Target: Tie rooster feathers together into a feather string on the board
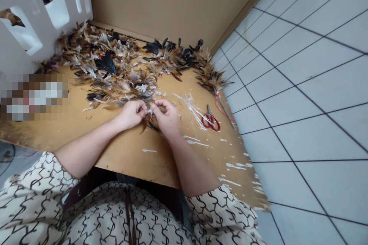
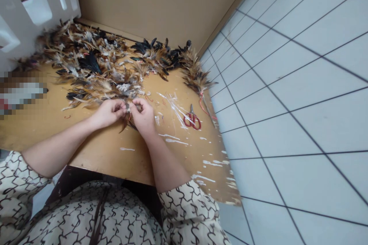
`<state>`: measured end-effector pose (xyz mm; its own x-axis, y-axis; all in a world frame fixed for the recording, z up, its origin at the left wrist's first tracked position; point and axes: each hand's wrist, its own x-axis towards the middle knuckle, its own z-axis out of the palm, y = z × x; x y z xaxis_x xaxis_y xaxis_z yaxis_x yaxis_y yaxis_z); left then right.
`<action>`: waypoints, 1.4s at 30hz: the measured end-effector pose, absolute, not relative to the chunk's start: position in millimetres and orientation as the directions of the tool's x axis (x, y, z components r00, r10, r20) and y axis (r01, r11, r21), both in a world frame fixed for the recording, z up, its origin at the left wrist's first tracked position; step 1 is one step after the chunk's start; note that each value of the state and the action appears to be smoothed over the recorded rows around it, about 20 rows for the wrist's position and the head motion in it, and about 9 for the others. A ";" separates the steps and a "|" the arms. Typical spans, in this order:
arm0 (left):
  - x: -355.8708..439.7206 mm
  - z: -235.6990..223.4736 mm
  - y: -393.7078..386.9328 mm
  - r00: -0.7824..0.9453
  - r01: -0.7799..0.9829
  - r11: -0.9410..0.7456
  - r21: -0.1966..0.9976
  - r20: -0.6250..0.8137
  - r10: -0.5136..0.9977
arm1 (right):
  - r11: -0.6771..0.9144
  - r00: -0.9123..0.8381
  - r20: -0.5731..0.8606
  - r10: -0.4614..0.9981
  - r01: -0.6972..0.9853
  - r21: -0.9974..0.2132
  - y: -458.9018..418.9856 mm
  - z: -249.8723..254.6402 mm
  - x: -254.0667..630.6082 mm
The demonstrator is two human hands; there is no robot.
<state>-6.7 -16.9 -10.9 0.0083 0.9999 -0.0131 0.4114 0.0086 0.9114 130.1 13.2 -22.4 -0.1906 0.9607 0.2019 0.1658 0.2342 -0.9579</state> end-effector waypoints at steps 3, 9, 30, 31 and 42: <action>-6.8 -7.8 -15.9 -0.017 0.227 0.101 0.969 -0.100 0.995 | 0.141 -0.116 0.139 0.983 0.013 -0.990 16.2 -21.0 130.8; -7.3 1.6 -15.6 -0.041 -0.075 0.199 0.977 -0.202 0.978 | 0.068 -0.125 0.086 0.988 -0.142 -0.987 18.0 -19.9 129.6; -5.7 9.4 -18.1 0.026 -0.242 0.266 0.933 -0.268 0.963 | 0.127 -0.207 0.156 0.966 -0.147 -0.981 11.0 -20.7 126.7; -5.8 9.3 -18.1 0.031 -0.247 0.265 0.932 -0.266 0.963 | 0.129 -0.210 0.157 0.965 -0.141 -0.982 11.1 -21.2 126.9; -8.4 6.0 -17.4 0.084 -0.304 0.291 0.907 -0.279 0.957 | 0.194 -0.186 0.209 0.960 -0.098 -0.976 10.2 -22.3 127.0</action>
